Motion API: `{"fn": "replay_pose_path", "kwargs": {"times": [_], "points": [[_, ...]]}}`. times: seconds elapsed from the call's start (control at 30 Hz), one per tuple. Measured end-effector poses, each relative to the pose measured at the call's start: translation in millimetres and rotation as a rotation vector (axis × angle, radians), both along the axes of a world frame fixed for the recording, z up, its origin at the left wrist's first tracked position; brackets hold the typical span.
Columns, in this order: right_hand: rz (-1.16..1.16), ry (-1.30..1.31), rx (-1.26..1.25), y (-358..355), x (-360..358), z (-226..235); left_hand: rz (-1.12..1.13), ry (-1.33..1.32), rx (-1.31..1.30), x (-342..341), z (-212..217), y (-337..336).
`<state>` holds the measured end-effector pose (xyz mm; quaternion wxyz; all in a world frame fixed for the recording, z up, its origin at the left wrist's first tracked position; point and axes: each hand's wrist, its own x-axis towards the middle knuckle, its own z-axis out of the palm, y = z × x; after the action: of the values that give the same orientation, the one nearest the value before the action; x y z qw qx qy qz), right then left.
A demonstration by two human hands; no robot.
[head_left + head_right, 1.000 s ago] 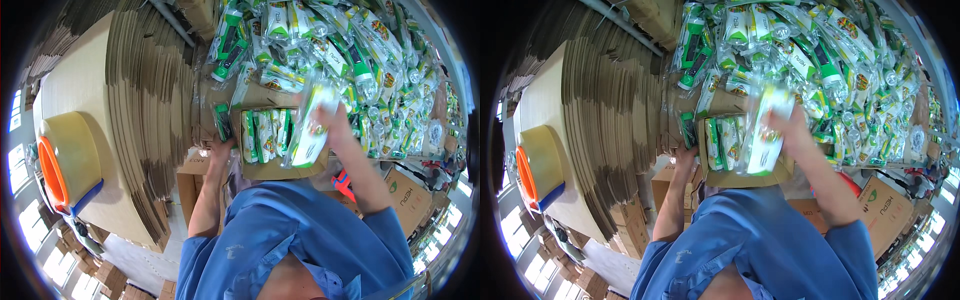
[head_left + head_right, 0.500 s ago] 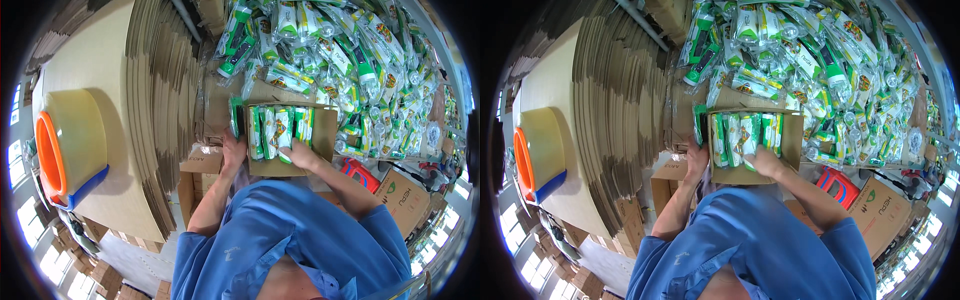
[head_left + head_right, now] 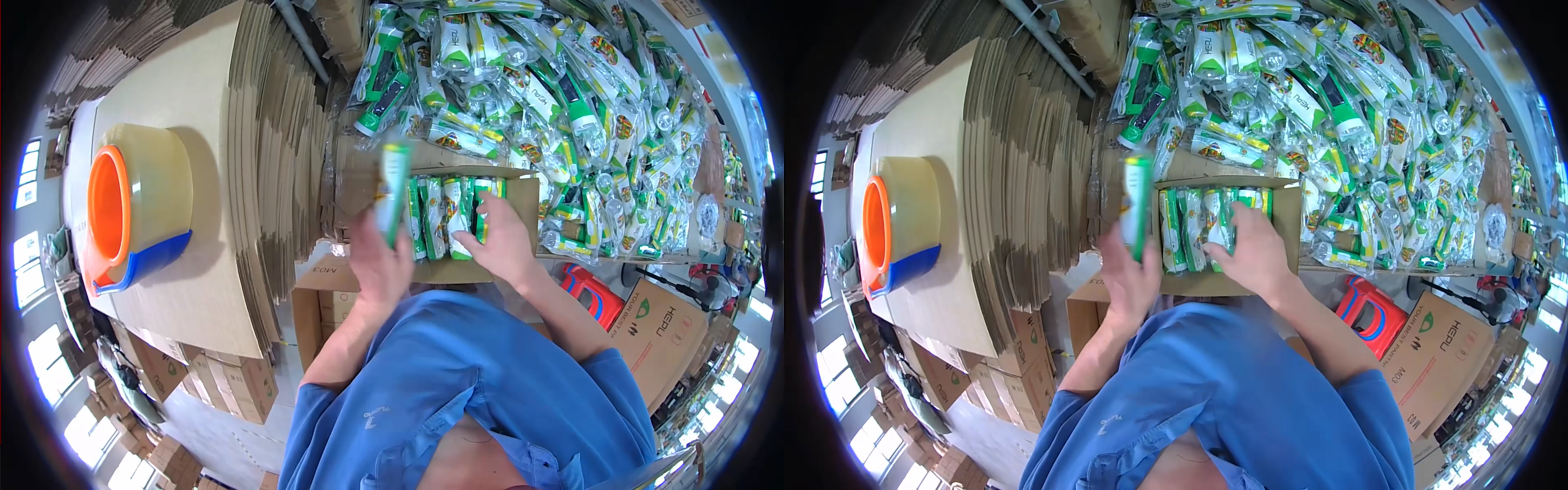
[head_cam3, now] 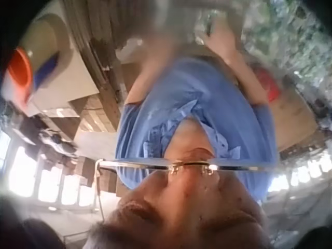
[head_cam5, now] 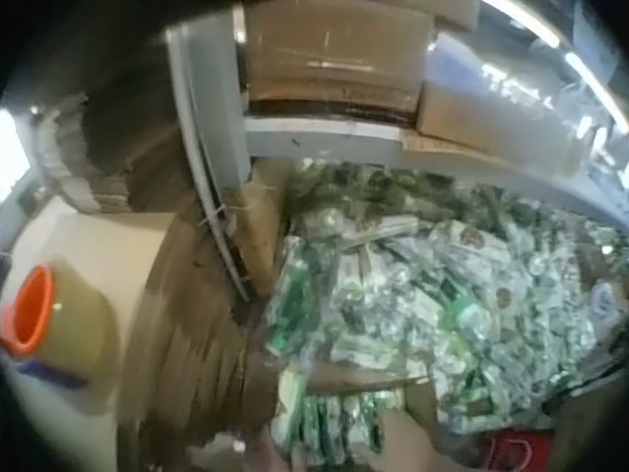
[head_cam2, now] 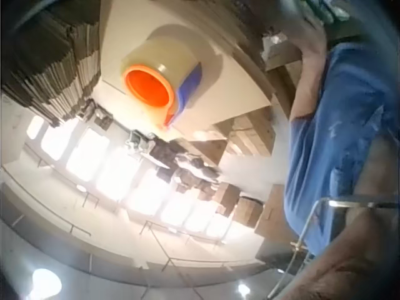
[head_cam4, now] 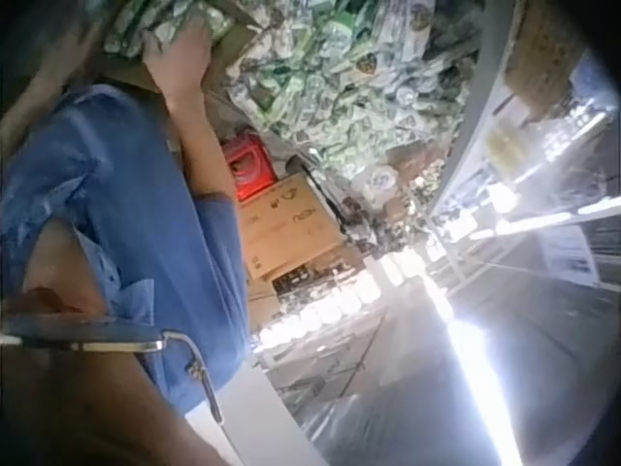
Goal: Packing individual pouches into cardboard boxes and sealing them with a tape dispenser.
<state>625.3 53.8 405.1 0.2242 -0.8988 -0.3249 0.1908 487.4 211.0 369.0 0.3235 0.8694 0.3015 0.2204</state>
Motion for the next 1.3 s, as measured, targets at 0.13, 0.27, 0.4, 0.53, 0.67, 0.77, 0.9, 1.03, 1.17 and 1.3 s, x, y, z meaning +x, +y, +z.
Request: {"fn": "replay_pose_path", "kwargs": {"times": [0.13,0.27,0.4,0.53,0.67,0.77,0.9,1.03,1.17,1.3], "points": [[-0.579,0.973,0.836,6,-10,-3,-0.574,-0.030,-0.114,26,43,-37],[0.047,0.093,0.191,-53,41,-27,-0.195,0.024,0.112,21,-9,-21],[0.933,-0.365,-0.074,-24,73,-37,-0.233,0.061,0.007,9,-42,-15],[1.228,-0.339,-0.175,-12,98,-96,-0.248,0.051,-0.060,13,-52,-13],[0.990,-0.462,-0.071,-9,61,-108,-0.241,0.092,-0.068,11,-52,-15],[0.332,-0.566,-0.039,-20,32,-101,-0.224,0.089,-0.092,8,-49,-10],[-0.022,0.468,-0.480,-37,14,-98,-0.287,0.090,-0.142,16,-45,-11],[0.069,0.400,-0.375,-51,23,-129,-0.121,-0.042,-0.407,19,-51,5],[-0.145,-0.141,0.108,-70,70,-54,0.165,0.048,-0.753,60,-97,93],[-0.184,-0.432,-0.002,-124,149,-101,-0.206,0.409,-0.624,125,-184,122]]}}
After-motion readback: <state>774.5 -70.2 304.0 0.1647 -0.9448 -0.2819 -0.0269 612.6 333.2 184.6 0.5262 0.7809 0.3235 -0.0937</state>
